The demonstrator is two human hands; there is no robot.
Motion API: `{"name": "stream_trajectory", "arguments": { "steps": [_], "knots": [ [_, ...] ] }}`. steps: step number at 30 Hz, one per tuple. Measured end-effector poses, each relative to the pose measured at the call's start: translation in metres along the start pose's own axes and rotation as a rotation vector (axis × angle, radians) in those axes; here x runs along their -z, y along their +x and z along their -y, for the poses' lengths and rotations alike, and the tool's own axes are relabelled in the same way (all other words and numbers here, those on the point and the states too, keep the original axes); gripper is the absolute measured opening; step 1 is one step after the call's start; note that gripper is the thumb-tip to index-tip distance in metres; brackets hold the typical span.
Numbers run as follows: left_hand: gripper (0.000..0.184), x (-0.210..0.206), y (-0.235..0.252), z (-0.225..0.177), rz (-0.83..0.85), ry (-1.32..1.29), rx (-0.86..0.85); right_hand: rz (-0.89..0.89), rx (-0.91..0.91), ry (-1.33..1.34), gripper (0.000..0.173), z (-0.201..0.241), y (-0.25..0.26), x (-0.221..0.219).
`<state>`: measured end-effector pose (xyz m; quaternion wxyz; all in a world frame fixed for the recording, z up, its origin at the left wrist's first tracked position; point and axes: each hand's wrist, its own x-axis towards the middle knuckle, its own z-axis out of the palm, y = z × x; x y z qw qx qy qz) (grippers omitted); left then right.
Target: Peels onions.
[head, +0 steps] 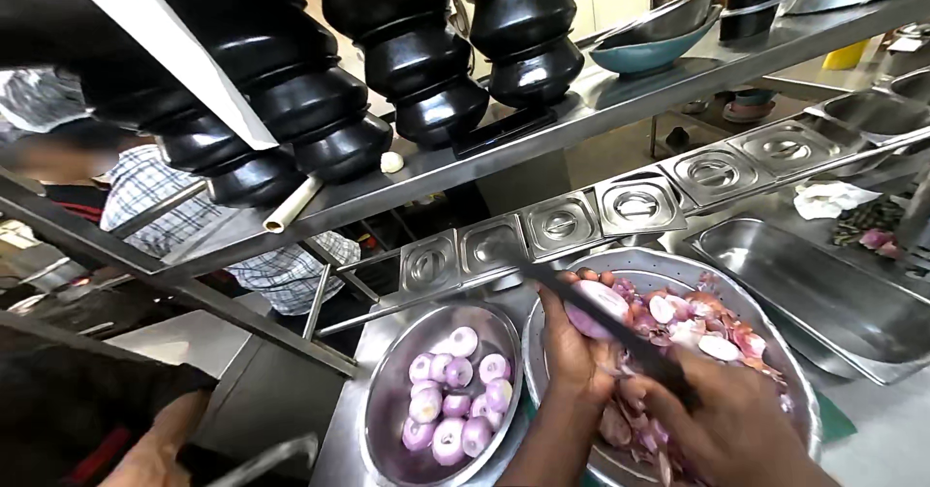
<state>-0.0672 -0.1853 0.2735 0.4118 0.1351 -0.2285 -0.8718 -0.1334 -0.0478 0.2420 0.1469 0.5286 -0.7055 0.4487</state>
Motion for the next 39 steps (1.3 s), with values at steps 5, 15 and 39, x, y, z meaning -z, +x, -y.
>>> {"name": "stream_trajectory", "arguments": {
  "steps": [5,15,39],
  "knots": [
    [0.047,-0.001,-0.002,0.001,0.163,0.004,-0.138,0.046,-0.145,0.061,0.063,-0.005,0.018,0.01],
    [0.048,-0.003,-0.011,0.002,0.244,0.116,-0.228,0.109,-0.235,0.285,0.058,0.015,0.018,0.003],
    [0.044,0.002,-0.011,0.003,0.298,0.166,-0.371,0.052,-0.154,0.283,0.057,0.016,0.014,-0.004]
  ]
}}
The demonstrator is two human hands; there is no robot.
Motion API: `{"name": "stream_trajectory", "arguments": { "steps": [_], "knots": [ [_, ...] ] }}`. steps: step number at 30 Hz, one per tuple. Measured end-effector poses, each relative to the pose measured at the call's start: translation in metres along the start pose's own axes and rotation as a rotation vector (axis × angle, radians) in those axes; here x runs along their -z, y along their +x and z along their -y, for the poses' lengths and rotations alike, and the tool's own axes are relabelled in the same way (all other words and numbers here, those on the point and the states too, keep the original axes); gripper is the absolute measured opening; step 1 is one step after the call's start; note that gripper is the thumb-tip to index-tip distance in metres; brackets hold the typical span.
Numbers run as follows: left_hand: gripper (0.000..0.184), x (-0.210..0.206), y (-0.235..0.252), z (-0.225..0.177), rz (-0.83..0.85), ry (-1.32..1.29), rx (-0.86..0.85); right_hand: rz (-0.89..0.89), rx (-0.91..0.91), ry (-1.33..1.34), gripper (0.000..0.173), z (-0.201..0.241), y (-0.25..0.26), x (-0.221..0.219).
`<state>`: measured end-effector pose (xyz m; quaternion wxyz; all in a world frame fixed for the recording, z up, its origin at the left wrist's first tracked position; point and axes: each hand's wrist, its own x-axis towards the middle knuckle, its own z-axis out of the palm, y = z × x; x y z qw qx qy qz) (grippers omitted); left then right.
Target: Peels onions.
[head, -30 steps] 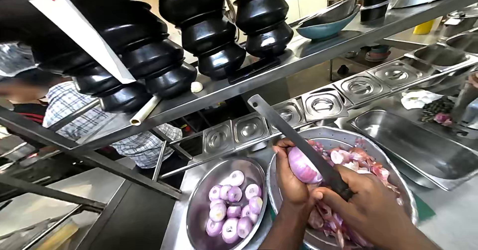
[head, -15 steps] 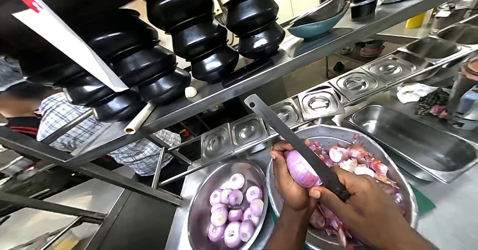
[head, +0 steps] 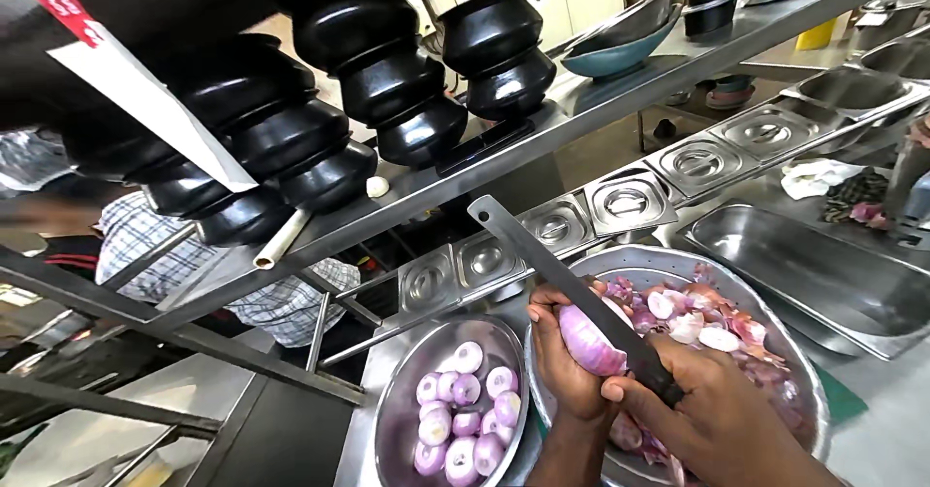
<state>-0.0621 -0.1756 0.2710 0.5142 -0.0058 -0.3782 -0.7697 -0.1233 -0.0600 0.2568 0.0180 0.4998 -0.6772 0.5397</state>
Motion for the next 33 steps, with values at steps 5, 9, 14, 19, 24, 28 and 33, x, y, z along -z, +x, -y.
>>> {"name": "stream_trajectory", "arguments": {
  "steps": [5,9,14,19,24,28,33],
  "knots": [
    [0.045,0.0,-0.002,0.006,-0.005,0.075,-0.012,-0.097,0.087,-0.148,0.059,-0.003,0.002,-0.004],
    [0.04,0.002,0.002,0.012,0.028,0.075,-0.03,-0.167,0.316,-0.429,0.058,-0.002,-0.001,-0.002],
    [0.052,0.012,0.014,0.027,-0.117,0.091,0.12,0.03,0.348,-0.409,0.06,-0.001,-0.019,-0.006],
    [0.06,0.006,0.01,0.02,-0.235,0.062,0.264,-0.014,0.035,-0.193,0.065,-0.035,0.008,0.012],
    [0.06,-0.004,0.006,0.017,-0.157,-0.002,0.285,-0.025,0.082,-0.243,0.065,-0.03,0.017,0.013],
    [0.053,0.0,0.006,0.019,-0.092,0.057,0.185,-0.057,0.152,-0.304,0.062,-0.026,0.018,0.01],
    [0.049,0.001,0.004,0.022,-0.11,0.25,0.021,-0.125,0.192,-0.432,0.059,-0.021,0.013,0.001]
  ]
}}
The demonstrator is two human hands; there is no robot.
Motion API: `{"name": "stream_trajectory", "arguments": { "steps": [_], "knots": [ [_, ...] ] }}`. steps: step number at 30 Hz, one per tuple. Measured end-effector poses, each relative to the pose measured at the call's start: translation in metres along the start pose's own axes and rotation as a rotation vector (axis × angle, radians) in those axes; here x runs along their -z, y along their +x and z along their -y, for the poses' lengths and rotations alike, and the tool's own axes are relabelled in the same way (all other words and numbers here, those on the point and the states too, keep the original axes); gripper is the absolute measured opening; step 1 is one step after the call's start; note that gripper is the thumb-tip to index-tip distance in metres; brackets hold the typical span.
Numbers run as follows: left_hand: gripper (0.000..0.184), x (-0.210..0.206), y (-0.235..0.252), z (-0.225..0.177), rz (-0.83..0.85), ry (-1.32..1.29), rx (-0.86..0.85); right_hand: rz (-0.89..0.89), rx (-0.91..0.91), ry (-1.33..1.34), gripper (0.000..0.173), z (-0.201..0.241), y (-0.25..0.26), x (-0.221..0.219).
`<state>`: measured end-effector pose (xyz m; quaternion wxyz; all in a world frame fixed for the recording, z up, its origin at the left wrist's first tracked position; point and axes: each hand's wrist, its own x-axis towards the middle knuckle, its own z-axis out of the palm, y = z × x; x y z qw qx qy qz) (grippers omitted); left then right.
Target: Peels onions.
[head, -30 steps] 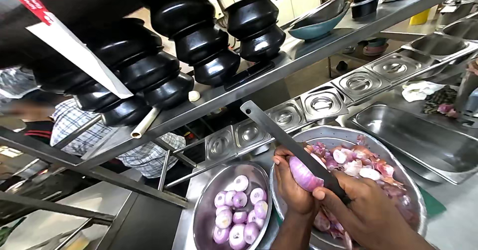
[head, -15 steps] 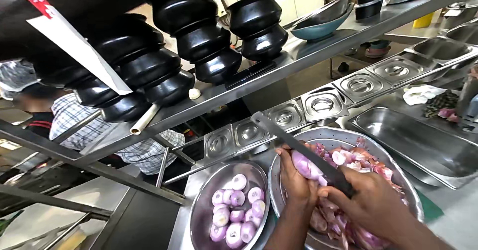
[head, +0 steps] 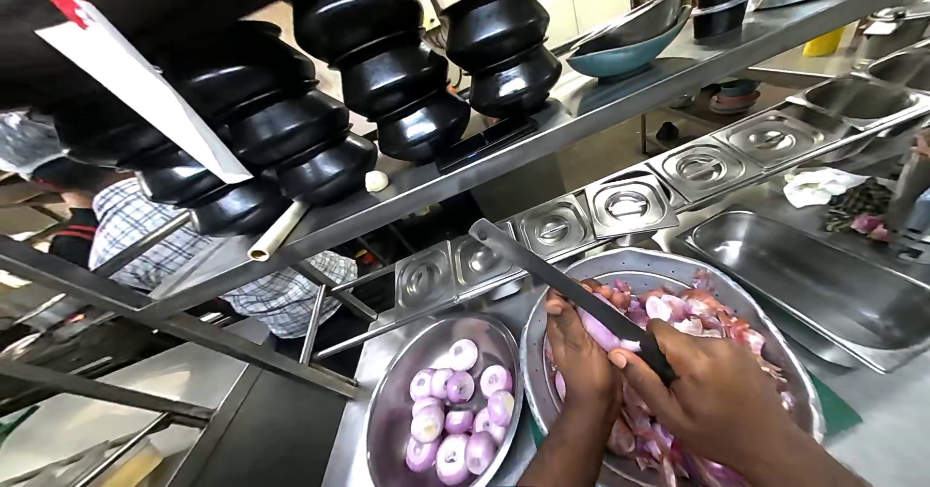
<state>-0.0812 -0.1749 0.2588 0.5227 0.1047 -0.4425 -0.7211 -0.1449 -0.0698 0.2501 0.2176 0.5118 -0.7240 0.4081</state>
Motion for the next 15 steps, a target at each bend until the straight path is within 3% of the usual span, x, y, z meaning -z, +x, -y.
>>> {"name": "stream_trajectory", "arguments": {
  "steps": [3,5,8,11,15],
  "knots": [
    [0.027,0.012,0.008,0.016,-0.033,0.121,-0.065,0.036,0.109,-0.073,0.056,0.013,-0.012,-0.002],
    [0.036,0.012,0.012,0.016,-0.119,0.176,0.09,0.075,0.17,-0.085,0.057,0.017,-0.023,-0.005],
    [0.043,0.013,0.018,0.006,-0.166,0.254,0.238,0.169,0.007,0.004,0.067,-0.003,-0.022,-0.005],
    [0.046,0.013,0.012,0.0,-0.127,0.222,0.238,0.215,-0.195,0.134,0.073,-0.026,-0.004,0.002],
    [0.051,0.008,0.006,-0.008,-0.048,0.222,0.183,0.26,-0.212,0.177,0.07,-0.027,0.012,0.012]
  ]
}}
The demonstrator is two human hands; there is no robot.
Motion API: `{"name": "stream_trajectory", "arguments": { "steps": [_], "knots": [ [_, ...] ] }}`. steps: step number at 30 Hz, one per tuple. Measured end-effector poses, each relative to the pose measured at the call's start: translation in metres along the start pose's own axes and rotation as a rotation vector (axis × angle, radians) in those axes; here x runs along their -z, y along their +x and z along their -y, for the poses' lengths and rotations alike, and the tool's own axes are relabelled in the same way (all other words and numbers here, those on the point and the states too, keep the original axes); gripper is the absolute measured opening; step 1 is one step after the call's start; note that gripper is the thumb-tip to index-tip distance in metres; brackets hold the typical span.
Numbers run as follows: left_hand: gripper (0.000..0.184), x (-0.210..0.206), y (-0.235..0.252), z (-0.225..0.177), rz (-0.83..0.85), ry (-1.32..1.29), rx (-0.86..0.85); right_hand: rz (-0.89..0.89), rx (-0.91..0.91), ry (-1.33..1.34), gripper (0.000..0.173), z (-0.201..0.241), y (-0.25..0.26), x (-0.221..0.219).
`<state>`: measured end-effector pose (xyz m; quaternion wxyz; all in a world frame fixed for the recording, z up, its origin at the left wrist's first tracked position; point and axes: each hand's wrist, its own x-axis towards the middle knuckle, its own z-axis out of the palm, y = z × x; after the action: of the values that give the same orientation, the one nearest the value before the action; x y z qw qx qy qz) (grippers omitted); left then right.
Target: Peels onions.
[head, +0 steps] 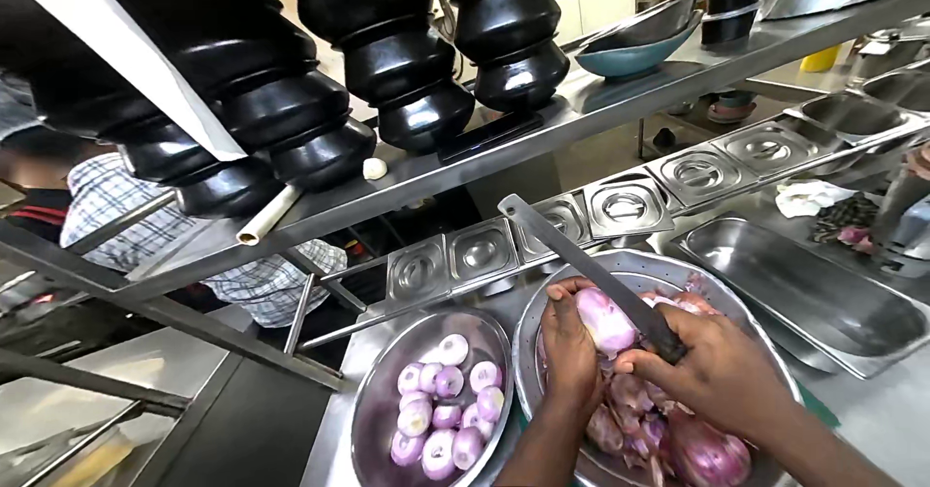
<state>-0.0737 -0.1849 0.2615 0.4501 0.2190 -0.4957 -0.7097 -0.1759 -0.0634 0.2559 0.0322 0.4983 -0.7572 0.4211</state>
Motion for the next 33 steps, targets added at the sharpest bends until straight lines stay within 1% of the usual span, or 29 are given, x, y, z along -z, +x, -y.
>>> {"name": "stream_trajectory", "arguments": {
  "steps": [4,9,11,13,17,18,20,21,23,24,26,28,31,33],
  "knots": [
    [0.054,0.0,-0.003,-0.005,0.052,-0.034,0.048,-0.036,0.09,0.021,0.065,0.003,0.004,0.002],
    [0.059,0.002,-0.005,-0.009,0.102,-0.032,0.084,-0.071,0.199,0.015,0.064,0.004,0.003,0.0],
    [0.058,0.003,-0.006,-0.01,0.107,-0.025,0.094,-0.079,0.222,0.009,0.062,0.003,0.002,-0.001],
    [0.05,0.003,-0.007,-0.011,0.109,-0.009,0.096,-0.083,0.247,-0.013,0.061,0.006,0.001,-0.002],
    [0.035,0.002,-0.008,-0.01,0.07,0.043,0.05,-0.178,0.317,-0.219,0.061,0.017,-0.009,-0.009],
    [0.034,0.003,-0.006,-0.008,0.046,0.077,0.019,-0.199,0.339,-0.283,0.061,0.02,-0.013,-0.01],
    [0.043,0.005,0.002,-0.003,-0.011,0.186,-0.051,-0.194,0.382,-0.346,0.062,0.026,-0.022,-0.014],
    [0.045,0.005,0.004,-0.002,-0.037,0.21,-0.075,-0.179,0.383,-0.333,0.064,0.026,-0.025,-0.016],
    [0.037,0.002,0.002,-0.006,-0.057,0.193,-0.122,-0.165,0.312,-0.226,0.069,0.022,-0.021,-0.017],
    [0.034,0.0,-0.001,-0.008,-0.063,0.141,-0.137,-0.176,0.262,-0.163,0.07,0.018,-0.017,-0.016],
    [0.037,-0.004,-0.004,-0.006,-0.073,0.054,-0.165,-0.2,0.161,-0.096,0.069,0.014,-0.008,-0.013],
    [0.038,-0.004,-0.004,-0.001,-0.063,0.039,-0.224,-0.202,0.085,-0.069,0.065,0.016,-0.003,-0.012],
    [0.044,-0.007,-0.007,-0.001,-0.046,0.034,-0.287,-0.223,0.069,-0.07,0.062,0.02,-0.002,-0.014],
    [0.041,-0.008,-0.008,-0.001,-0.051,0.018,-0.322,-0.273,0.116,-0.109,0.06,0.021,-0.003,-0.018]
  ]
}}
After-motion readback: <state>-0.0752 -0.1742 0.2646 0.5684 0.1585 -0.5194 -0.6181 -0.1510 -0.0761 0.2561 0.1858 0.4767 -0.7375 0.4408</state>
